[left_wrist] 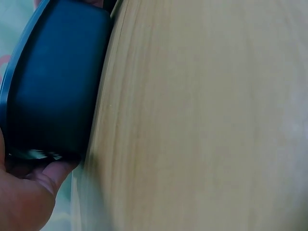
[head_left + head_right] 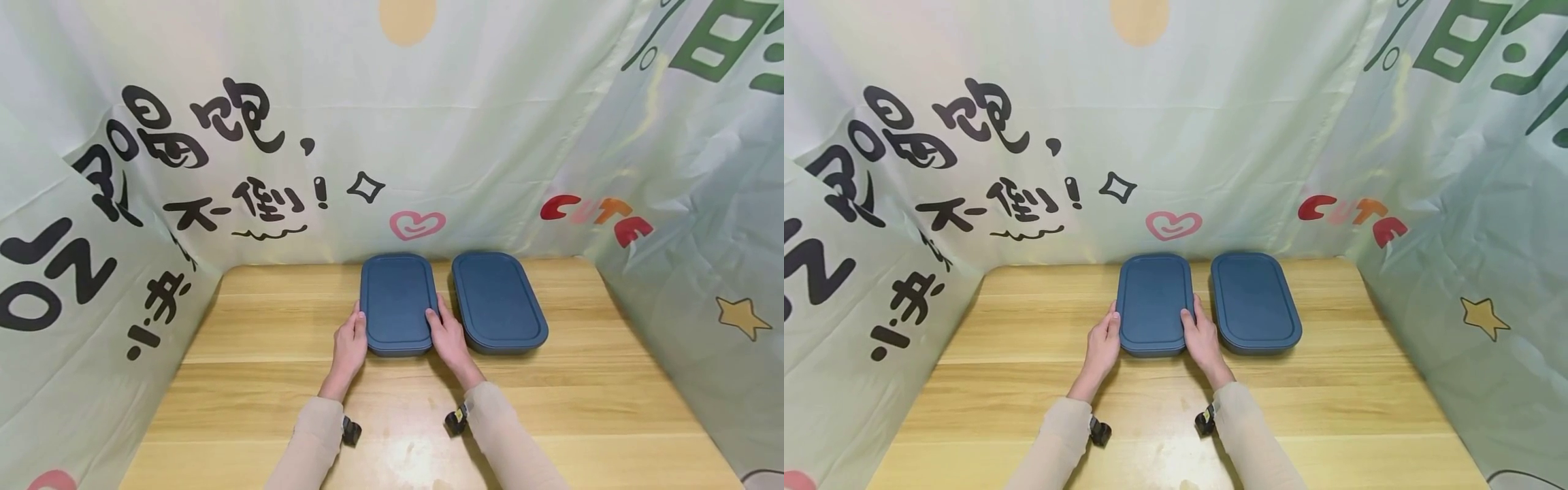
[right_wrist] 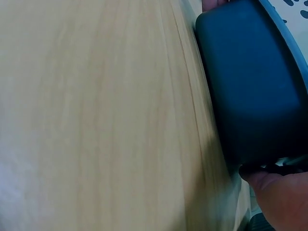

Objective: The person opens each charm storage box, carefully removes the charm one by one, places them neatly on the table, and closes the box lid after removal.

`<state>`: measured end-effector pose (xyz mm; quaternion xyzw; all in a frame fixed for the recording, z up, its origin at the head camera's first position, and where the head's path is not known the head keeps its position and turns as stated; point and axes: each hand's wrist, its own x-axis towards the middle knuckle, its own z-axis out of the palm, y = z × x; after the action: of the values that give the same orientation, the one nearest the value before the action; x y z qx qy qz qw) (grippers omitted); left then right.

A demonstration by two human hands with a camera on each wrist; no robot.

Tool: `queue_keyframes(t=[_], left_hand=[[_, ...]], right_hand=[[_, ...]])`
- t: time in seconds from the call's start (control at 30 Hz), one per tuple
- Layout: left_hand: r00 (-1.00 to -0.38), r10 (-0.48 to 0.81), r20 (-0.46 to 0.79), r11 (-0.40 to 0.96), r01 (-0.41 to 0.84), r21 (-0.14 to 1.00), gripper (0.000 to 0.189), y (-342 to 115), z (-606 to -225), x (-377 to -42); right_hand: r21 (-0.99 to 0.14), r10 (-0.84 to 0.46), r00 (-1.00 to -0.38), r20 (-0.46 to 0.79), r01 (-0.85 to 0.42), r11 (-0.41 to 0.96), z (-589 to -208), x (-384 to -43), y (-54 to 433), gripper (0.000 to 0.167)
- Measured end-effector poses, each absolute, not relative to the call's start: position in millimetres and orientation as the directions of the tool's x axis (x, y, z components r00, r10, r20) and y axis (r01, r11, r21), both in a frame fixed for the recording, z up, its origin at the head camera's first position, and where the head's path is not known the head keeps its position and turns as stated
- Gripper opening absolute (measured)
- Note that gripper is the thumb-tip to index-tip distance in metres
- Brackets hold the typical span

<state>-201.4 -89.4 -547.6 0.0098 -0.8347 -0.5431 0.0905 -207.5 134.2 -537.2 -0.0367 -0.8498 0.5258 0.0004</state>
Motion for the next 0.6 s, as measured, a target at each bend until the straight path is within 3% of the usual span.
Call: queue_keyframes(t=[0.6], left_hand=[[-0.982,-0.112,0.155,0.445,0.09,0.891,0.052,-87.5,-544.1,-198.7]], right_hand=[[-0.895,0.055,-0.998,-0.03,0.051,0.443,-535.2,-206.3,135.3,0.067]])
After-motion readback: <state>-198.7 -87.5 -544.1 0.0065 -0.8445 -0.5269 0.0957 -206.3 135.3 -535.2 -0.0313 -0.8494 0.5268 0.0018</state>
